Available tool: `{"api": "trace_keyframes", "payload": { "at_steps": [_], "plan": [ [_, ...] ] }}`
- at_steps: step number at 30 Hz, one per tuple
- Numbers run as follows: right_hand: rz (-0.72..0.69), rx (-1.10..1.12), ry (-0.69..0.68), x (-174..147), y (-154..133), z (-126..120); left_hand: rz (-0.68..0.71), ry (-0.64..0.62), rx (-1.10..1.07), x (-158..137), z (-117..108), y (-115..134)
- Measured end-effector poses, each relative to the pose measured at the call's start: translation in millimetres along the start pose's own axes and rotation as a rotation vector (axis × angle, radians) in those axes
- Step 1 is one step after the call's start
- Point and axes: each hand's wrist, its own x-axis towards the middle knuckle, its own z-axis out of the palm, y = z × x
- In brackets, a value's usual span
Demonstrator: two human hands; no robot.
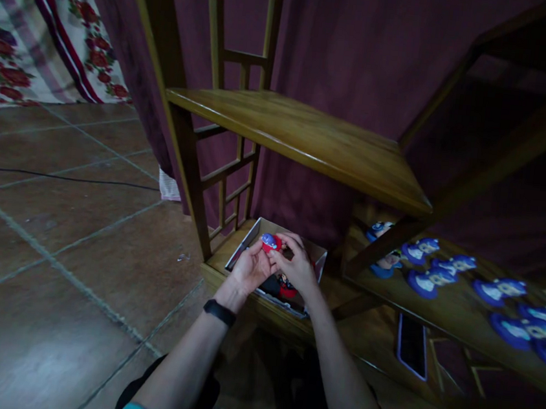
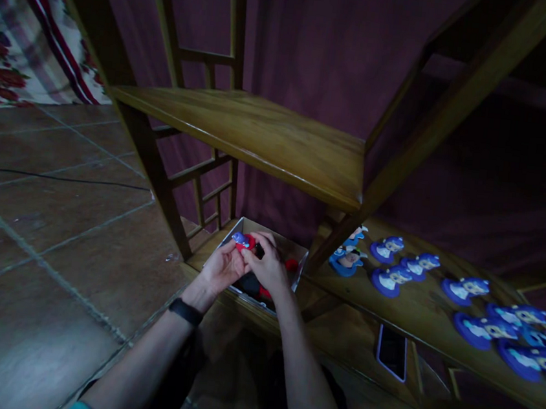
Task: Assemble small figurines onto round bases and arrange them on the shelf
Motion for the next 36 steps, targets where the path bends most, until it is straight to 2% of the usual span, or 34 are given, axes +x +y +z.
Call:
{"api": "trace_keyframes", "payload": {
  "at_steps": [8, 15, 22, 27, 32, 36],
  "plan": [
    [0.017, -0.029, -0.079, -2.2, 0.5, -1.6, -0.048, 0.121, 0.143, 2.3, -1.4, 5.0],
    [0.046, -0.06, -0.094, -3.1, -4.9, 0.7, -0.087, 0.15, 0.192, 5.4, -12.0, 6.8],
    [0.107, -0.138, 0.015, -3.7, -4.5, 5.7, -0.099, 0.064, 0.117, 3.6, -4.9, 5.3],
    [0.131, -0.067, -0.027, -4.3, -0.1, 7.4, -0.055, 0.139, 0.115, 5.6, -6.7, 6.0],
    [0.117, 0.035, -0.093, -4.5, 7.5, 6.1, -0.108, 0.195, 0.106, 7.9, -14.2, 8.7],
    [0.131, 0.012, -0.082, -5.3, 8.6, 5.8, -0.131, 0.207, 0.11, 8.2, -15.1, 8.7]
  ]
}}
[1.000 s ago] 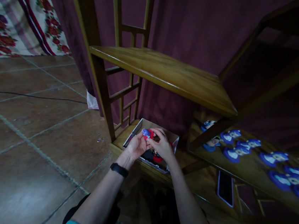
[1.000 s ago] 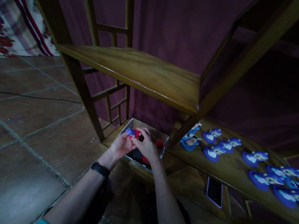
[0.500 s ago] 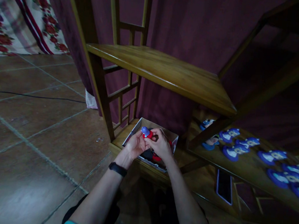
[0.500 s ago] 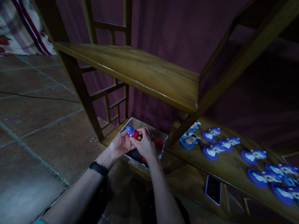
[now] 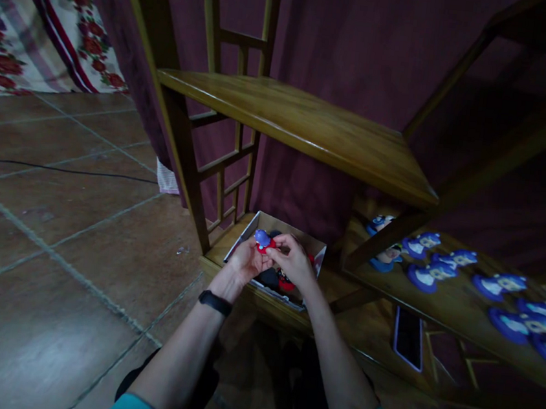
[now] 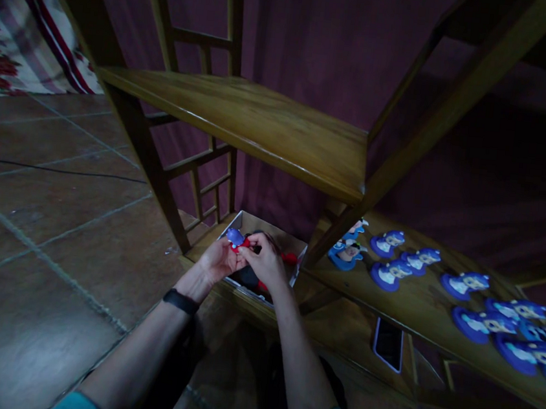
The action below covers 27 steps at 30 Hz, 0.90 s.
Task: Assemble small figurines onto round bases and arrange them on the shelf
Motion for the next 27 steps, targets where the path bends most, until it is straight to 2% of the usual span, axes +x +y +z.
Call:
{"api": "trace_keyframes", "payload": {
  "at_steps": [8, 20, 27],
  "plan": [
    [-0.029, -0.079, 0.01, 1.5, -2.9, -1.0, -0.043, 0.002, -0.005, -4.1, 5.2, 0.3],
    [-0.031, -0.113, -0.009, 2.3, -4.3, -0.4, -0.019, -0.016, 0.001, -2.4, 4.1, -3.8],
    [-0.044, -0.101, 0.076, -1.2, 1.7, 15.6, 0.08, -0.032, -0.141, 4.5, 0.9, -4.8]
  ]
}}
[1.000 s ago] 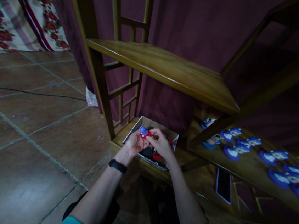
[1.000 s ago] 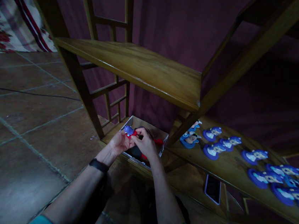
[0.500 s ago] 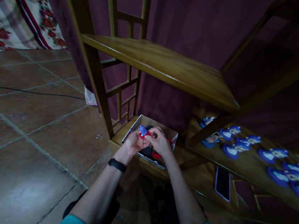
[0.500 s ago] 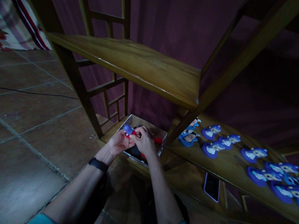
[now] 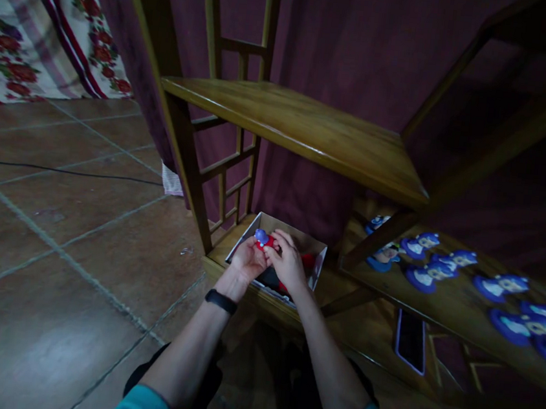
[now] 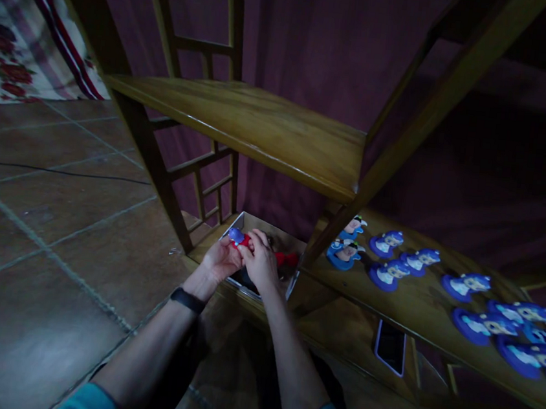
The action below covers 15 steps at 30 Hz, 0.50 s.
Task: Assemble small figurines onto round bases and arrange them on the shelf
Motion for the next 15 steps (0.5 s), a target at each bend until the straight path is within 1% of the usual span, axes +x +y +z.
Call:
{"api": "trace_keyframes", "payload": {
  "at_steps": [3, 10, 15],
  "plan": [
    [0.025, -0.005, 0.039, -1.6, 0.9, 2.6, 0.032, -0.01, -0.013, 1.5, 0.4, -2.0],
    [0.041, -0.009, 0.026, 2.6, 4.7, 1.6, 0.078, -0.06, -0.018, 2.9, 0.4, -6.6],
    [0.043, -0.016, -0.056, 6.0, 10.9, -4.3, 0.031, -0.05, -0.001, -2.1, 3.9, -5.4]
  ]
}}
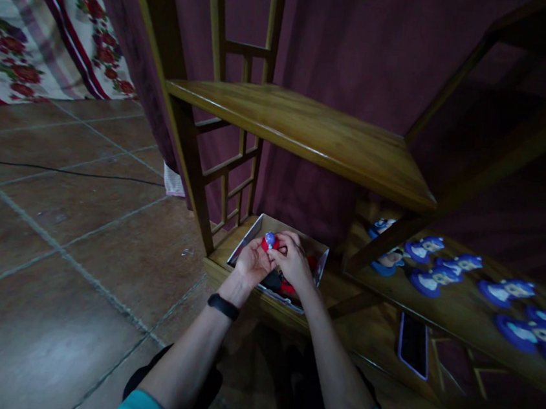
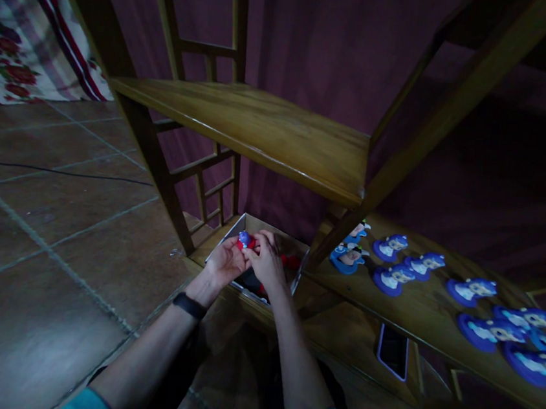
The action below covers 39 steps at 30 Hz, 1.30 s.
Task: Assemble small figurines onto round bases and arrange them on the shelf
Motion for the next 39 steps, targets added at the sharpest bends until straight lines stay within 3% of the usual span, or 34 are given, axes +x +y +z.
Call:
{"api": "trace_keyframes", "payload": {
  "at_steps": [8, 14, 19, 26, 33, 39],
  "plan": [
    [-0.096, -0.02, -0.067, 0.7, 2.5, -16.1, -0.071, 0.015, 0.09, -4.3, -0.2, 2.3],
    [-0.172, -0.009, -0.044, 3.1, 4.6, -20.2, -0.008, 0.018, 0.045, -4.7, 2.5, 1.5],
    [-0.132, 0.023, 0.009, 3.4, 3.7, -17.4, 0.084, 0.033, -0.009, -4.6, 7.1, -1.9],
    [-0.07, 0.087, 0.012, 4.0, 0.7, -17.8, 0.154, -0.044, -0.006, -6.6, 6.8, -4.5],
    [-0.164, 0.14, -0.022, 3.4, -2.9, -25.6, 0.036, -0.029, -0.013, -7.6, 4.2, -0.9],
    [-0.185, 0.151, -0.037, 1.5, -6.5, -28.3, 0.045, -0.009, 0.01, -7.8, 8.9, -0.9]
  ]
}}
